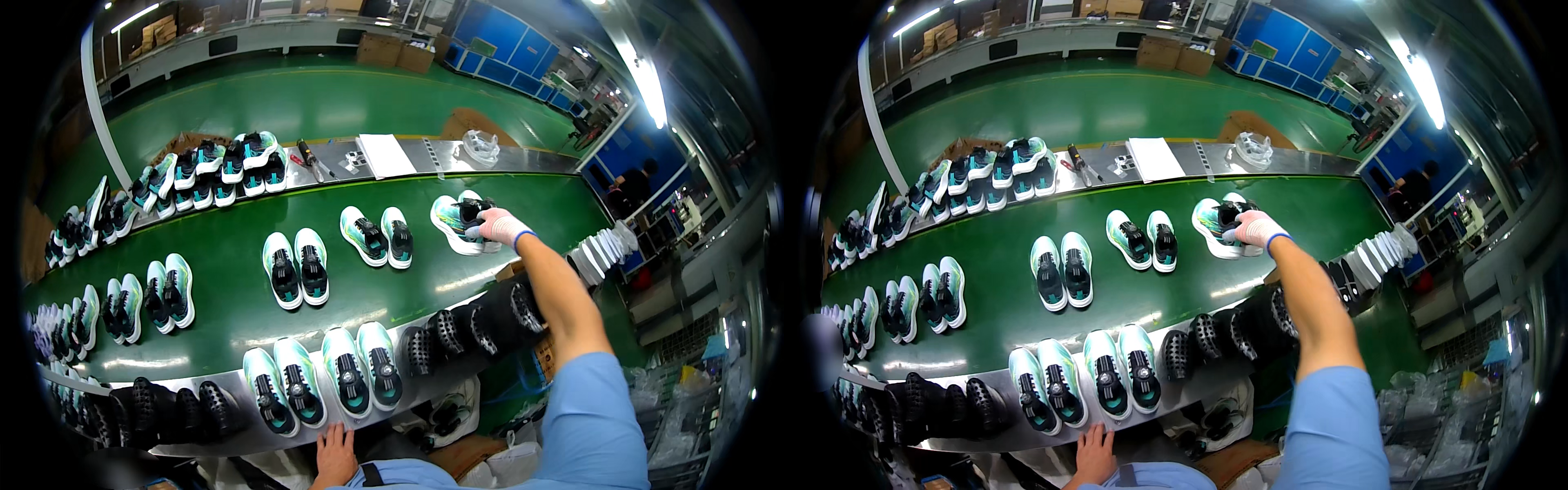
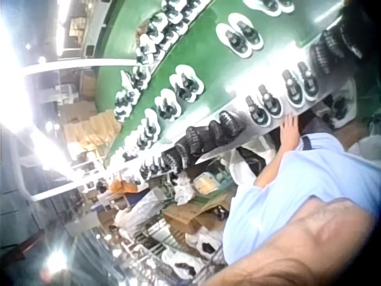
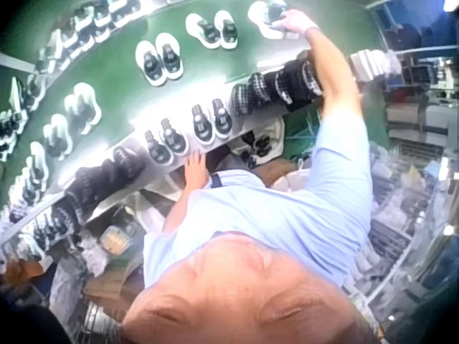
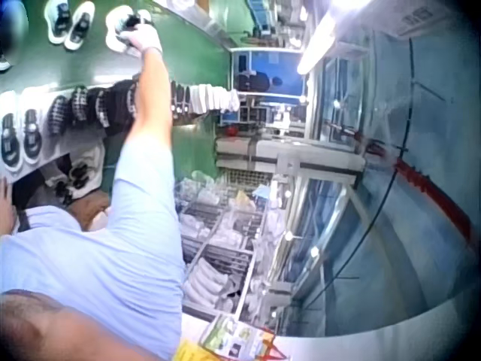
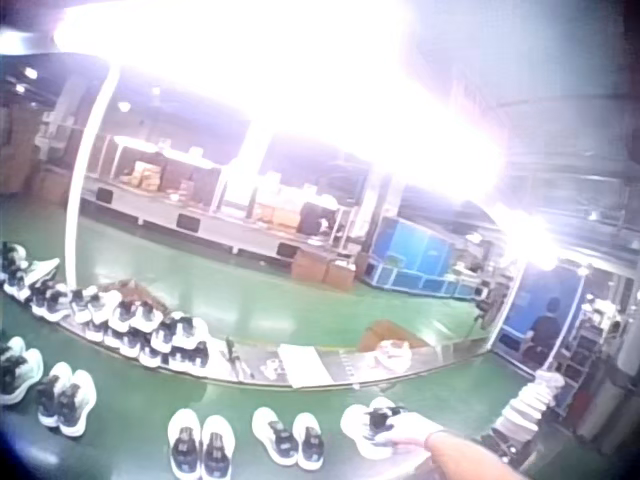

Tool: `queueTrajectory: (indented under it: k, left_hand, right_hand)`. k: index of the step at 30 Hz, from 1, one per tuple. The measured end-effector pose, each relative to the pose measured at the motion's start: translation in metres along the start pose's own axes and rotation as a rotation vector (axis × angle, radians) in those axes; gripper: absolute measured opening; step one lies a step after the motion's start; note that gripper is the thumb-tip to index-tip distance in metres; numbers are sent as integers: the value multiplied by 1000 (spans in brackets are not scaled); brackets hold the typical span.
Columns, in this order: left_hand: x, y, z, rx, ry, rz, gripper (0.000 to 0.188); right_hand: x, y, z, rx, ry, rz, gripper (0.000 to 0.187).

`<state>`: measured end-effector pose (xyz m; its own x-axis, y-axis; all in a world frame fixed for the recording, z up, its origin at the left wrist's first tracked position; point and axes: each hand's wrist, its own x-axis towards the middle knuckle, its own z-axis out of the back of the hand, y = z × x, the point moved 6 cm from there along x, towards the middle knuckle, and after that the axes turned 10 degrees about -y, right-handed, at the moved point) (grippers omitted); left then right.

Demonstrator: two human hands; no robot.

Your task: The person picks up pairs of shoes from a large bag and places them onto a moving conveyor belt in a factory setting.

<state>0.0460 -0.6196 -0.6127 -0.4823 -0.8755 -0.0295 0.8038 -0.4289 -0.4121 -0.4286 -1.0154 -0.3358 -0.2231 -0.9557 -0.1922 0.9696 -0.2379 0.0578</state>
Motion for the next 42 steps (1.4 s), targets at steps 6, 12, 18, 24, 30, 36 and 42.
queueTrajectory:
  k: [6, 12, 18, 24, 30, 36, 42]
  left_hand:
    - [7, -13, 31, 7, 30, 145, 74]
    - [12, -13, 22, 2, 131, 195, 76]
    - [22, -15, 21, -30, 184, 234, 79]
    - [24, -17, 21, -69, 201, 277, 78]
    - [27, -21, 27, -58, 170, 293, 78]
    - [26, -23, 26, -63, 176, 353, 77]
    - [25, -23, 22, -83, 179, 373, 77]
  right_hand:
    - [75, -43, -102, -45, 29, -127, 55]
    - [122, -100, -166, -85, -58, -119, 56]
    - [140, -137, -204, -287, 155, -363, 55]
    - [134, -1, -148, -536, 169, -31, 37]
    - [71, 181, -175, -65, 57, 599, 36]
    - [87, 214, -221, -215, -204, 512, 17]
    - [81, 185, -219, -295, -166, 376, 18]
